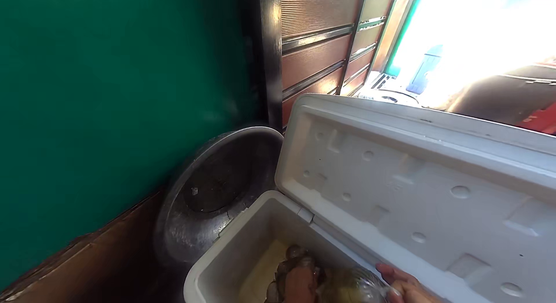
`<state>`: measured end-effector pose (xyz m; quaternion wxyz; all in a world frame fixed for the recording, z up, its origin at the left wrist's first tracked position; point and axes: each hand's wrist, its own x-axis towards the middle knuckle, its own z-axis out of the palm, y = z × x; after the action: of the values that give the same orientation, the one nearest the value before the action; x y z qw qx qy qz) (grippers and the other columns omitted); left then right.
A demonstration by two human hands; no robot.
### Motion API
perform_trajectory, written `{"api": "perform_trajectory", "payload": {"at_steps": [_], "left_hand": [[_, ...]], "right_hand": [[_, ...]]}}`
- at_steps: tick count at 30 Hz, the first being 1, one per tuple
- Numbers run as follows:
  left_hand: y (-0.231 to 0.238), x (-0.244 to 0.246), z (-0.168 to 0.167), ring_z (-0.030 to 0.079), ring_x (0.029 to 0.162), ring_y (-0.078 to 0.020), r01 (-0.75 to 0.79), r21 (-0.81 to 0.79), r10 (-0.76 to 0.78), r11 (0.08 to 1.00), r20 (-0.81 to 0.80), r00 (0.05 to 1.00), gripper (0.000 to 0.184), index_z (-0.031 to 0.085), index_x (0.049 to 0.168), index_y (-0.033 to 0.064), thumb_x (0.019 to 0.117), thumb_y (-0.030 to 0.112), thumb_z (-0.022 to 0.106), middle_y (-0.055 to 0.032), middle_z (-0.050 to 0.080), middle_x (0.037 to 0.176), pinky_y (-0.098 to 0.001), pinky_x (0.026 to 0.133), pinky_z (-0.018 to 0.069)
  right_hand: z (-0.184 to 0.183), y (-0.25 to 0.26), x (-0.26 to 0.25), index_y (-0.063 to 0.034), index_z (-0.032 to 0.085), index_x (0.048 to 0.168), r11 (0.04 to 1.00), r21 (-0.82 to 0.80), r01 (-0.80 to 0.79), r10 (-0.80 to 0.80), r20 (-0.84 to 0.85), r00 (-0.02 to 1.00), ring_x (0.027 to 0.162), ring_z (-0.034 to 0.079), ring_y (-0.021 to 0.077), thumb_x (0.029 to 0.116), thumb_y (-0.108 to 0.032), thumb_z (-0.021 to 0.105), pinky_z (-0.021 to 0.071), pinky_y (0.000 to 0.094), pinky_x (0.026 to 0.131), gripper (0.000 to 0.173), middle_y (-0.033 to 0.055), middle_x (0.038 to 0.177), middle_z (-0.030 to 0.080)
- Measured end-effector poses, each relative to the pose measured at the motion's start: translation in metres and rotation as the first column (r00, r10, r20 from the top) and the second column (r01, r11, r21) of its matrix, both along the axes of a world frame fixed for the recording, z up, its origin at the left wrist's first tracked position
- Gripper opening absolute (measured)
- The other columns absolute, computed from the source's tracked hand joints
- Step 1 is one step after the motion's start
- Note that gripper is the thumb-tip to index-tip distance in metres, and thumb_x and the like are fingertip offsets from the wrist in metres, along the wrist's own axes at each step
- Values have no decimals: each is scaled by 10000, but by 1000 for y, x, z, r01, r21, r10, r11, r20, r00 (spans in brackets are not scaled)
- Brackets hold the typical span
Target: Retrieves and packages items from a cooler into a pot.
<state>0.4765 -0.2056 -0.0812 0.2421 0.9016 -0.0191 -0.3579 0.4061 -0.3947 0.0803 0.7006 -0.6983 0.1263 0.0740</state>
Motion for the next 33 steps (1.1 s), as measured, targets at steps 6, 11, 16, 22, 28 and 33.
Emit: {"api": "perform_trajectory", "payload": {"at_steps": [6, 11, 16, 22, 28, 33], "left_hand": [[36, -23, 8, 616, 1236, -426, -88, -44, 87, 995, -13, 996, 448, 653, 1274, -7, 1105, 309, 383, -263, 662, 1269, -619, 1037, 466], [40, -30, 9, 620, 1232, -418, -195, -76, 194, 978, -27, 981, 448, 667, 1244, -21, 1099, 304, 395, -262, 670, 1247, -603, 1042, 468], [37, -37, 17, 597, 1274, -403, -311, -88, 304, 946, -85, 949, 436, 666, 1251, -30, 1100, 276, 396, -261, 650, 1297, -572, 1076, 454], [41, -42, 10, 580, 1298, -383, -472, -104, 460, 876, -119, 880, 443, 665, 1252, -28, 1102, 287, 392, -254, 630, 1330, -548, 1094, 446], [41, -42, 13, 561, 1321, -382, -529, -119, 512, 840, -144, 847, 454, 655, 1258, -53, 1106, 286, 394, -264, 613, 1354, -543, 1109, 430], [43, -32, -1, 600, 1273, -350, -514, -180, 490, 839, -161, 857, 426, 711, 1229, 40, 1095, 332, 432, -197, 671, 1294, -552, 1092, 436]], "right_hand": [[-36, 44, 40, 49, 600, 1187, 986, 38, 161, -152, -179, 972, 918, 573, 169, 1073, -123, 366, 500, 376, 809, 311, 71, 983, 577], [-106, 75, 70, 92, 665, 1189, 940, -341, 5, -22, -45, 999, 1187, 582, 318, 1069, -127, 378, 456, 468, 1019, 380, 251, 1277, 612], [-122, 94, 81, 85, 681, 1131, 841, -533, -91, 35, -114, 993, 1155, 605, 366, 1084, -96, 405, 447, 510, 1017, 333, 273, 1211, 635], [-114, 115, 56, 52, 613, 1065, 925, -136, 354, -366, -71, 928, 1112, 526, 290, 1054, -122, 370, 456, 473, 900, 299, 207, 1186, 549], [-154, 121, 67, 73, 680, 1189, 858, -507, -79, -83, -288, 954, 1295, 519, 426, 1080, -113, 455, 397, 544, 1084, 312, 325, 1344, 564], [-155, 97, 97, 72, 634, 1270, 724, -490, -485, 151, -574, 805, 1196, 587, 387, 1071, -181, 511, 444, 557, 994, 345, 280, 1279, 623]]}}
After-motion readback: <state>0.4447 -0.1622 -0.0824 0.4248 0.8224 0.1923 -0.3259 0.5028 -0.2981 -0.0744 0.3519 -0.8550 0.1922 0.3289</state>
